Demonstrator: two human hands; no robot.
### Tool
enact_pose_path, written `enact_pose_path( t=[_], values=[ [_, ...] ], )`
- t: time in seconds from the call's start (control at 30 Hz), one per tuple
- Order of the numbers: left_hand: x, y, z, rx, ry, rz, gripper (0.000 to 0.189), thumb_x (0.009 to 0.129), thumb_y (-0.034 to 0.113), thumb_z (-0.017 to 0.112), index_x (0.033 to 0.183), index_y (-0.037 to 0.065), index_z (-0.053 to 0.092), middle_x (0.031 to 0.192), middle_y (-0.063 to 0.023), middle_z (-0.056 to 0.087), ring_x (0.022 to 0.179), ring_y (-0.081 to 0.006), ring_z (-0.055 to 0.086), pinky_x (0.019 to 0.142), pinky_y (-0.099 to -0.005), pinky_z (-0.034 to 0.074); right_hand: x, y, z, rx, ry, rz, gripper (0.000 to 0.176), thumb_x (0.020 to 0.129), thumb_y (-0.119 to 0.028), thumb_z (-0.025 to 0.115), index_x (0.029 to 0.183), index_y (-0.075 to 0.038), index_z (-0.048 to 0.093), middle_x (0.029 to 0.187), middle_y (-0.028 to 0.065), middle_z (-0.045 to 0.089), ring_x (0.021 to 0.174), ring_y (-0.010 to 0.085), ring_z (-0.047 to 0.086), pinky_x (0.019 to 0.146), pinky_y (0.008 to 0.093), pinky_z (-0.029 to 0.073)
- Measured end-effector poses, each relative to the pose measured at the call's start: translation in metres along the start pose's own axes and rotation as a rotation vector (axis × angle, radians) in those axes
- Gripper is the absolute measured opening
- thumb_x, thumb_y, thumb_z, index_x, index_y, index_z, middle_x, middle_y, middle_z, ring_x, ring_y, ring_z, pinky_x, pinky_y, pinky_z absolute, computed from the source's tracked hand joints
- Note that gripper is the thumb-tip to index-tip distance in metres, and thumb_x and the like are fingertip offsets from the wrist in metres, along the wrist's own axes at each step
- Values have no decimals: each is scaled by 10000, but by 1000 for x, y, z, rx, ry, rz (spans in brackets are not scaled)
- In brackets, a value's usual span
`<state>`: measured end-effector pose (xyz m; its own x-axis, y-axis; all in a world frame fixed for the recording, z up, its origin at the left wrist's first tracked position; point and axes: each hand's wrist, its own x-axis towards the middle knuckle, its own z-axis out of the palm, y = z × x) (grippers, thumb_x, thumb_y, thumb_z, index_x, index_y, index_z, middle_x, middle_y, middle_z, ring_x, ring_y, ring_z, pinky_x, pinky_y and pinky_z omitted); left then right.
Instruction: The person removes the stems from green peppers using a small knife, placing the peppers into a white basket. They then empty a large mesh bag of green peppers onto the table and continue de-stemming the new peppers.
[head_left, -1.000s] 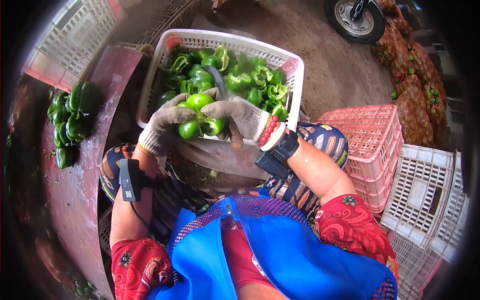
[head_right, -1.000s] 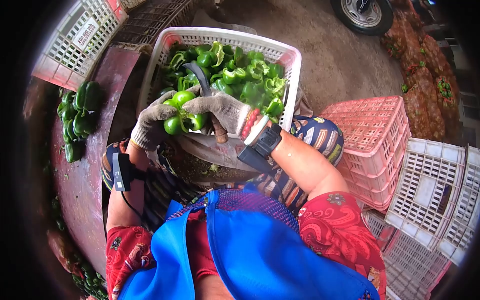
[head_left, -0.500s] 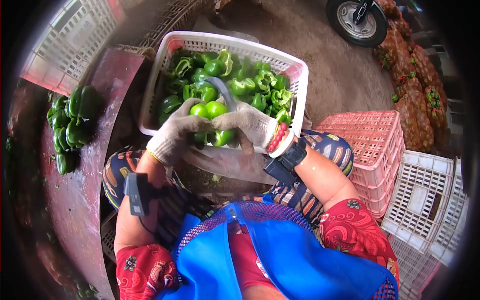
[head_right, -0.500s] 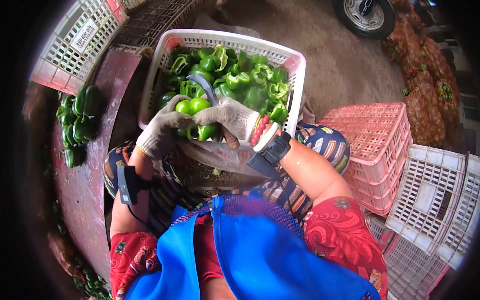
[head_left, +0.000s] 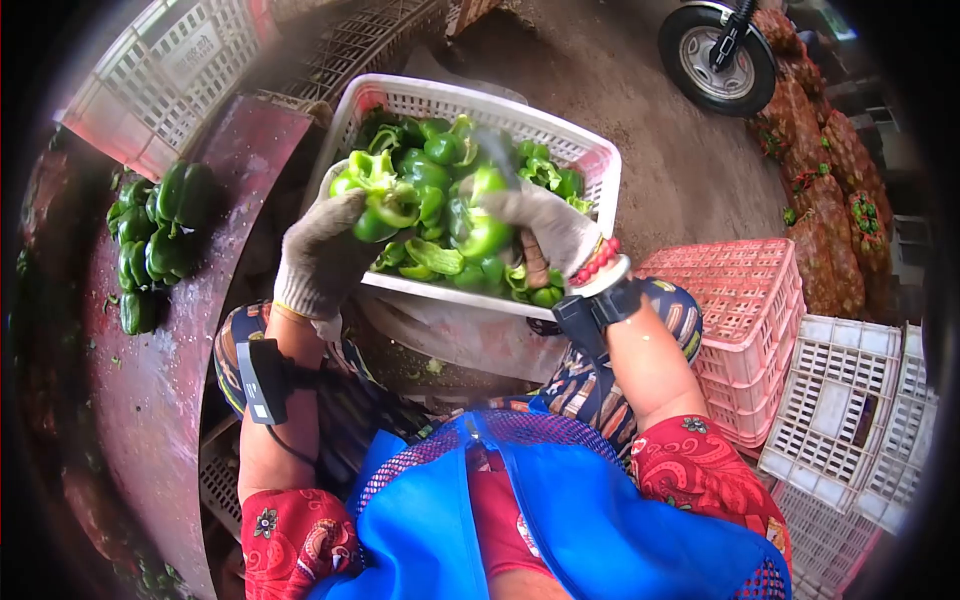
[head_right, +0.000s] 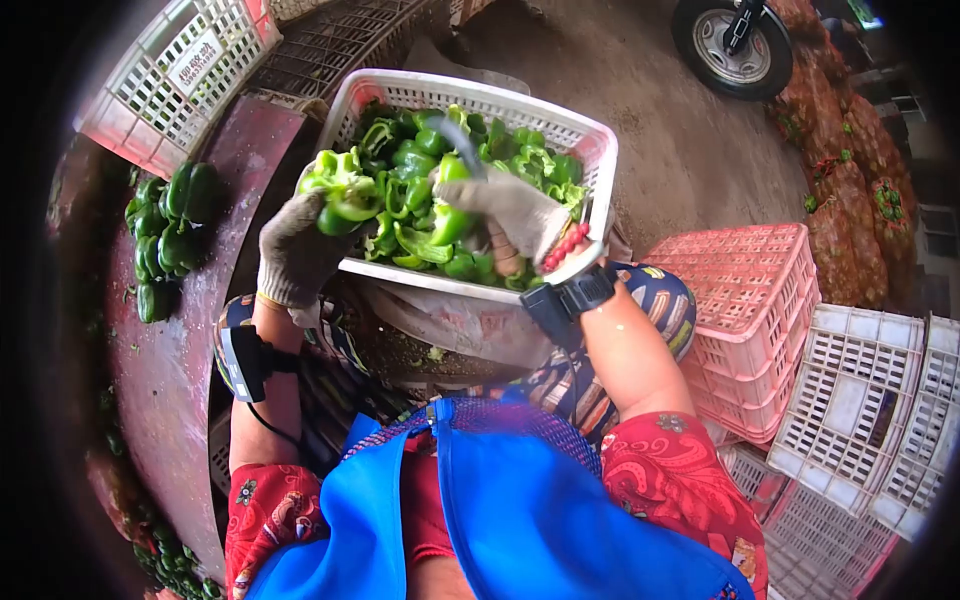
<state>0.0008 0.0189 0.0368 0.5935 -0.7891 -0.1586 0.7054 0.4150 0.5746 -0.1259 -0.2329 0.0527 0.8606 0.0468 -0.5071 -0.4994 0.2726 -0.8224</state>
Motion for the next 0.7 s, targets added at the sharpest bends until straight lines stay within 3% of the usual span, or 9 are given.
enact_pose_path(
  t=[0.1,0.13,0.17,0.23,0.3,0.4,0.53,0.57,0.7],
  values=[
    [16,-18,-23,244,22,140,457,955,165,735,1360,50,557,1249,-95,680,1137,-233,676,975,-366,559,10,-10,17,-488,366,84,573,924,-268,775,1416,-74,555,856,27,644,612,96,624,460,225,488],
    [23,-24,-32,357,36,191,433,961,142,740,1345,53,561,1249,-87,681,1151,-216,672,998,-359,553,28,18,11,365,-3,-46,606,949,-348,775,1433,-84,523,855,-11,596,625,96,616,459,250,474],
    [25,-31,-39,598,100,247,378,991,173,697,1323,60,557,1256,-99,665,1157,-232,660,1005,-378,553,27,46,1,399,-30,20,599,957,-373,770,1425,-94,522,865,-17,587,651,95,621,490,247,486],
    [21,-27,-2,79,209,16,431,980,136,687,1377,125,519,1227,-96,612,1131,-261,649,928,-410,592,14,43,52,450,-7,43,590,967,-424,759,1408,-113,522,877,-23,589,669,96,625,526,241,505],
    [23,-32,7,283,297,32,474,999,137,647,1440,120,475,1312,-116,586,1161,-252,635,958,-405,581,29,54,73,471,153,-71,480,998,-385,707,1364,-109,563,716,42,626,402,114,525,309,230,394],
    [29,-36,20,654,294,119,644,985,107,657,1564,134,377,1411,-141,540,1199,-243,624,1000,-371,554,39,52,51,363,213,-198,501,986,-383,723,1381,-109,582,731,50,621,397,109,522,307,223,397],
    [25,-34,12,1419,218,144,618,902,267,771,1448,113,526,1286,-194,690,1160,-324,697,996,-412,543,42,45,36,-316,381,-562,471,957,-320,735,1349,-85,621,839,53,670,613,143,630,576,300,533],
    [25,-36,8,1455,172,225,590,915,338,779,1389,78,544,1200,-226,710,1116,-376,708,943,-435,556,28,44,31,-421,396,-376,444,949,-300,732,1322,-79,637,856,55,686,716,157,651,689,329,544],
    [25,-29,10,1496,164,100,601,908,440,796,1302,43,577,1062,-251,730,1003,-417,723,839,-465,563,17,36,33,-400,350,-325,475,984,-211,682,1424,-59,587,1031,60,703,713,84,649,627,264,532]
  ],
)
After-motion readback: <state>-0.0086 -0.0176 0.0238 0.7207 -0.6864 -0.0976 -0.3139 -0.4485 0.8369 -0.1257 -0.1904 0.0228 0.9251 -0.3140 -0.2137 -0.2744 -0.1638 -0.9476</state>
